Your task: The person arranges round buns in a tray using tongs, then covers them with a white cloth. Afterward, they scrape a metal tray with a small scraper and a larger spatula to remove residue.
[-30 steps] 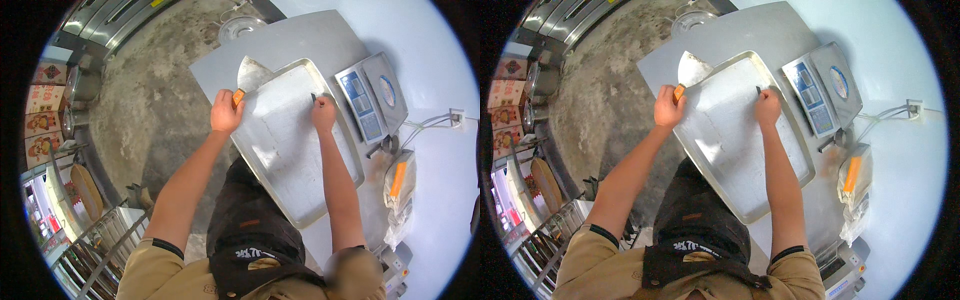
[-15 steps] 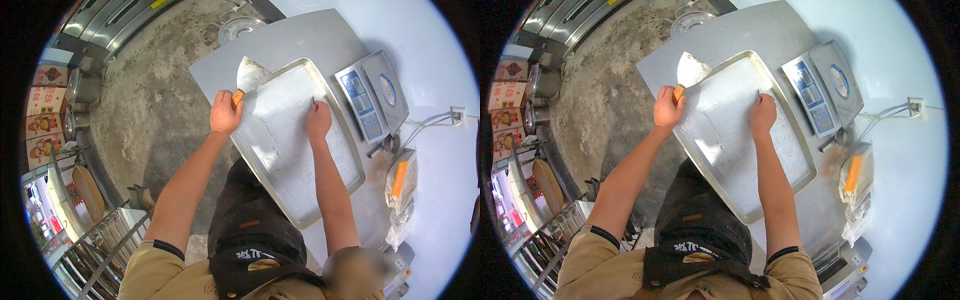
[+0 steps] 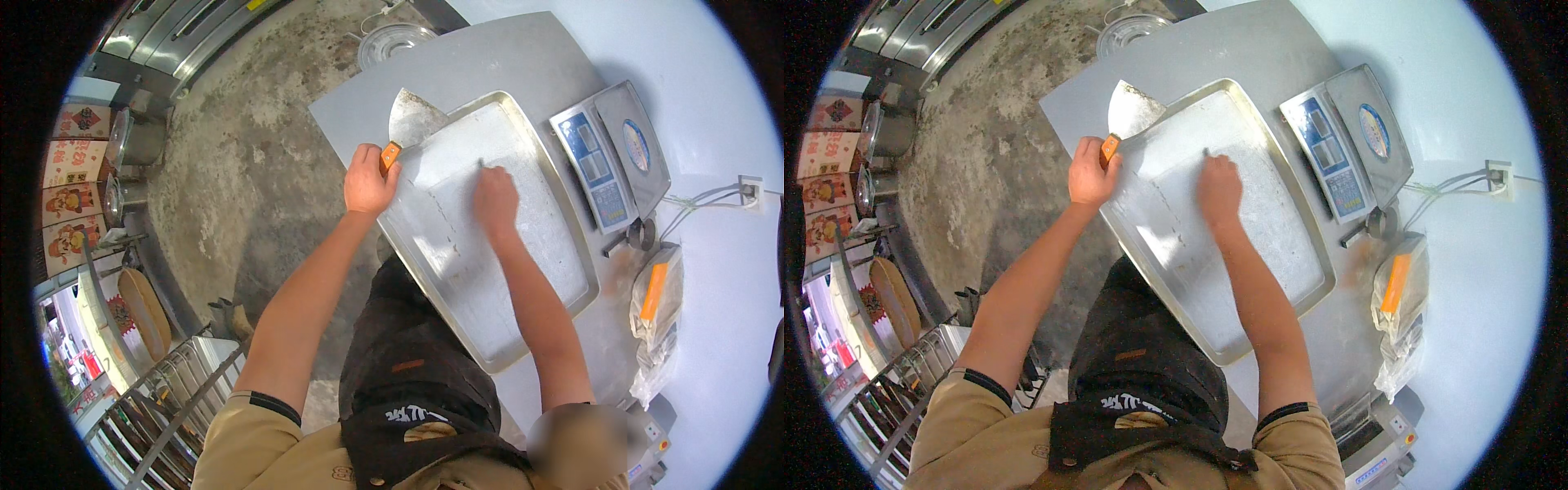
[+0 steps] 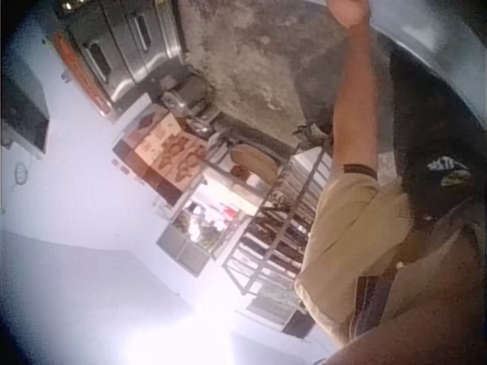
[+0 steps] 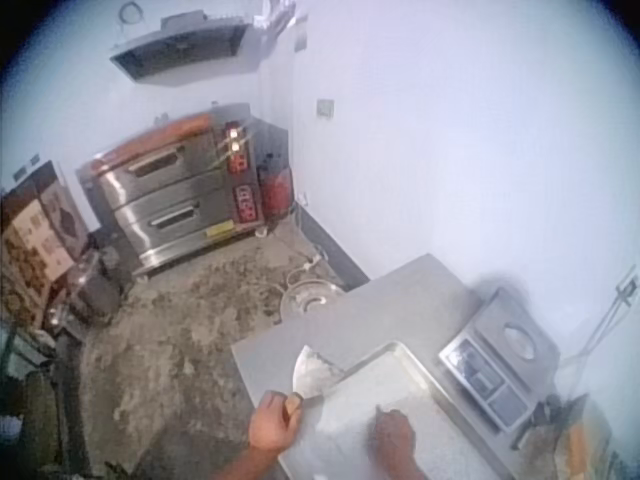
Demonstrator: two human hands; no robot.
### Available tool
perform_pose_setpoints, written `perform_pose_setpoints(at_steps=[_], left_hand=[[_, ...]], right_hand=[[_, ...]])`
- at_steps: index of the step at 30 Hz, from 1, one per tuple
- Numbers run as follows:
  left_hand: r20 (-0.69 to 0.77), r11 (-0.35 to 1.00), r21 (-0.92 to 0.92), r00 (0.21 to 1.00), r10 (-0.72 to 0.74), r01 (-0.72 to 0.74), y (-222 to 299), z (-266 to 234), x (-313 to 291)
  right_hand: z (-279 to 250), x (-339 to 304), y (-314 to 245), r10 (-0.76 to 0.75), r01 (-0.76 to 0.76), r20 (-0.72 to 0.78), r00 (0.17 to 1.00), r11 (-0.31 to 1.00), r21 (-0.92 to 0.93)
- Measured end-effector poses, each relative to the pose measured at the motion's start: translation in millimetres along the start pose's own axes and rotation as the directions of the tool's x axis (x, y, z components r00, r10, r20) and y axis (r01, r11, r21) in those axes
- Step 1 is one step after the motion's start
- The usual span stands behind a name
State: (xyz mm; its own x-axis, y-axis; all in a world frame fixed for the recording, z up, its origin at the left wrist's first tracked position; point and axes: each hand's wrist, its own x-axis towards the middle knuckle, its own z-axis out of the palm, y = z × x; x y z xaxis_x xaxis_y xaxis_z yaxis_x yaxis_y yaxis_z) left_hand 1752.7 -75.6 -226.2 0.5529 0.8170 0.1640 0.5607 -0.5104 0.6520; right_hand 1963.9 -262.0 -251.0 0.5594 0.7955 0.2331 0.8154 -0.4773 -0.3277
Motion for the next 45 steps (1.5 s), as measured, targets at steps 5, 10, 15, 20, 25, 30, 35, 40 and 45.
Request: perform_pose_setpoints(at_steps=[5,10,15,20,25,30,35,40,45], left_hand=[[-0.019,1.000,0.026,1.000,0.011,-0.011,-2.2,-2.0,-0.7],[-0.006,1.000,0.024,1.000,-0.004,0.004,0.4,-1.8,-0.2],[-0.007,0.999,0.030,1.000,-0.014,0.015,0.7,-5.3,-0.8],[0.023,0.999,0.025,0.999,-0.038,0.037,1.4,-2.7,0.2],[-0.009,1.000,0.011,1.000,-0.027,0.027,-1.5,-2.1,-2.4],[0.009,1.000,0.003,1.000,-0.011,0.011,0.2,-1.9,-0.6],[0.004,1.000,-0.003,1.000,-0.016,0.016,-0.2,-3.4,-0.8],[-0.009,1.000,-0.006,1.000,0.004,-0.004,-0.7,-1.8,0.3],[0.003,1.000,0.008,1.000,-0.013,0.013,-0.2,-1.5,0.8]], right_hand=[[16.8,-34.6,-86.3,-0.198,0.180,0.187,0.962,0.977,0.111],[11.4,-70.7,-136.9,-0.303,0.230,0.297,0.905,0.938,0.258],[4.1,-34.3,-108.4,-0.044,-0.030,0.311,0.949,0.972,0.231],[2.9,19.0,-55.2,0.190,-0.229,0.137,0.972,0.900,0.372],[4.0,12.6,-63.4,0.241,-0.263,0.107,0.965,0.903,0.339],[13.1,6.7,-61.4,0.222,-0.213,0.015,0.975,0.914,0.344],[10.1,-5.6,-77.6,0.083,-0.097,0.065,0.994,0.962,0.254],[18.4,-27.2,-104.5,-0.057,0.037,0.074,0.996,0.967,0.253],[17.4,-42.7,-115.3,-0.122,0.090,0.085,0.989,0.948,0.306]])
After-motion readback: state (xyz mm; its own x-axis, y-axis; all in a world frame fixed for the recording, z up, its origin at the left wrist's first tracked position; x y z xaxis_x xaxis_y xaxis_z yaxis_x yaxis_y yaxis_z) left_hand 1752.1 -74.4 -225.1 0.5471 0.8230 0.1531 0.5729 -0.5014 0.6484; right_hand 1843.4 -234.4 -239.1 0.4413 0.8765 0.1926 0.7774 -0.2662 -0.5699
